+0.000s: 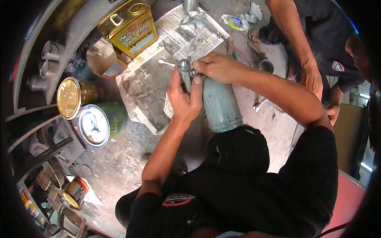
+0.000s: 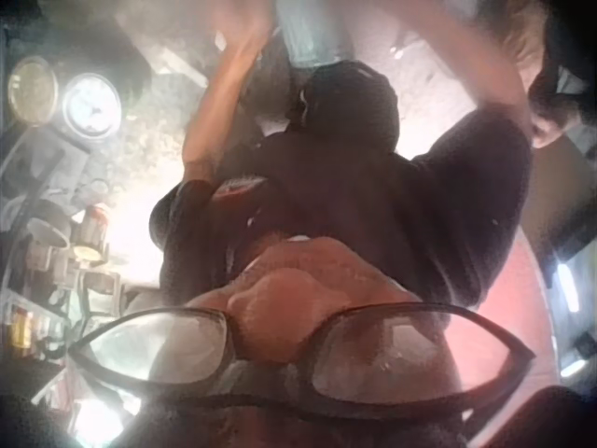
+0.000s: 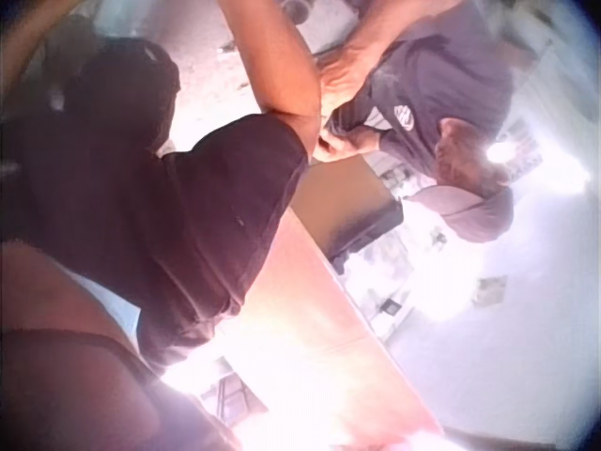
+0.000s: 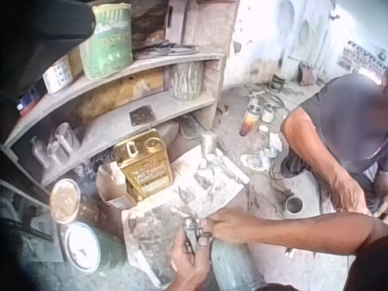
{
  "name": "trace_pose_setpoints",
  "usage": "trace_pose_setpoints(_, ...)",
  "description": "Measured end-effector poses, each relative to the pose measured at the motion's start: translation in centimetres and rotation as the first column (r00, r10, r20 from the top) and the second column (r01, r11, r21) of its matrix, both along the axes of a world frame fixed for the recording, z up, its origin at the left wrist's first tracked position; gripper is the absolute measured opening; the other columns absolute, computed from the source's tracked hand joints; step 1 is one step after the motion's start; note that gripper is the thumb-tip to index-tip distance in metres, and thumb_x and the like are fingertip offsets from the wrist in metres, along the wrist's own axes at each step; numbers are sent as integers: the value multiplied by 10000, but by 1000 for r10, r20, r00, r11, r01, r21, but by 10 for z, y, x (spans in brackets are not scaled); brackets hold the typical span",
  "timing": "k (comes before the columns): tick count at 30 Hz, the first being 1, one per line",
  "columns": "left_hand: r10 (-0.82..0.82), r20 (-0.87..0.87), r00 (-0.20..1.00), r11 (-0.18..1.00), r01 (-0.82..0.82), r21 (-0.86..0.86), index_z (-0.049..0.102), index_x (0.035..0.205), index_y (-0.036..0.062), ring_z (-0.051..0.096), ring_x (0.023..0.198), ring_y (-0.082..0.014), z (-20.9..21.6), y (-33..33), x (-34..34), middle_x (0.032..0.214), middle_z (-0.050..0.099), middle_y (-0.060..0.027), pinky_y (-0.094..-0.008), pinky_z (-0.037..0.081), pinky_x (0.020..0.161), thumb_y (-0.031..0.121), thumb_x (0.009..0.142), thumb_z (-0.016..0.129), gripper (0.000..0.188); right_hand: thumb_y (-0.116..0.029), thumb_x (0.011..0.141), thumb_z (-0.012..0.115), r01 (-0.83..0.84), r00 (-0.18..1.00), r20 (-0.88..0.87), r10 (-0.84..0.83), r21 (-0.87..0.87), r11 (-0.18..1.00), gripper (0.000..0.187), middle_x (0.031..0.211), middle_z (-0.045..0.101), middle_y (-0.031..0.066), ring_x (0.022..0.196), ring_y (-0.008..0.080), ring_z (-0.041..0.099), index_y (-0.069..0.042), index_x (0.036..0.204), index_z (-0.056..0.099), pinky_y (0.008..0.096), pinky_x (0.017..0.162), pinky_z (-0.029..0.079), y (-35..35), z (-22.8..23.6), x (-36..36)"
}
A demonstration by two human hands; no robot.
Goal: The person assembles a spray gun by attaching a small metal component, wiping the body with a cloth, and screwing on the paint cup. They then connect an air hose to the gun and wipe the exterior.
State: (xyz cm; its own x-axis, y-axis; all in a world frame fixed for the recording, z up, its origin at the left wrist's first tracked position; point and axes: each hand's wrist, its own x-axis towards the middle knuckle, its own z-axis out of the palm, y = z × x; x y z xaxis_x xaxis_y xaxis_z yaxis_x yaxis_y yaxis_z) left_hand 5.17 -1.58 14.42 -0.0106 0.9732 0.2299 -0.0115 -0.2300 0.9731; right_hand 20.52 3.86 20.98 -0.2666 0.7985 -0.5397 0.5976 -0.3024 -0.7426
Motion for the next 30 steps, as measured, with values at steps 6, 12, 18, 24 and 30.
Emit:
trace_pose_setpoints(6, 185, 538, 822, 777, 213, -592, 604, 1194, 38, 593, 772, -163, -30, 24, -7, 879, 652, -59, -336, 520, 728, 246, 963, 569, 313, -450, 955, 612, 251, 917, -192, -350, -404, 880, 476, 1131, 652, 131, 1013, 230, 610, -20, 1154, 653, 399, 868, 496, 34, -47, 0)
trace_pose_setpoints(12, 406, 632, 660, 566, 361, -741, 641, 1092, 94, 579, 661, -199, -62, 54, -59, 797, 639, -71, -462, 562, 701, 426, 991, 493, 378, -451, 841, 755, -5, 925, -379, -34, -102, 995, 792, 1420, 465, 192, 1230, 295, 546, -15, 1415, 428, 454, 973, 479, -43, -62, -18)
trace_pose_setpoints(18, 369, 669, 645, 489, 477, -730, 571, 1205, 17, 602, 856, -242, -77, 43, -47, 1027, 639, -121, -424, 530, 760, 249, 1064, 328, 364, -247, 812, 816, -154, 968, -115, 224, 434, 888, 913, 1396, 480, 180, 1159, 241, 561, -24, 1530, 299, 359, 899, 529, -63, -112, -41)
trace_pose_setpoints(24, 55, 578, 814, 403, 512, -759, 550, 1244, -18, 623, 1057, -262, -51, 37, -57, 1106, 622, -155, -445, 548, 887, 304, 1058, 458, 383, -300, 1001, 619, 268, 861, -388, -329, -204, 942, 415, 1101, 669, 96, 657, 131, 601, -41, 1317, 544, 268, 507, 487, -67, -147, -35)
trace_pose_setpoints(30, -187, 19, 982, 787, 162, -596, 407, 1429, -50, 610, 1166, -244, -41, 69, -116, 1302, 581, -187, -366, 532, 963, 371, 882, 767, 779, -312, 1007, 610, 232, 917, -322, -236, -53, 971, 313, 906, 675, 53, 588, 90, 545, -34, 1149, 628, 270, 504, 451, -53, -112, -26)
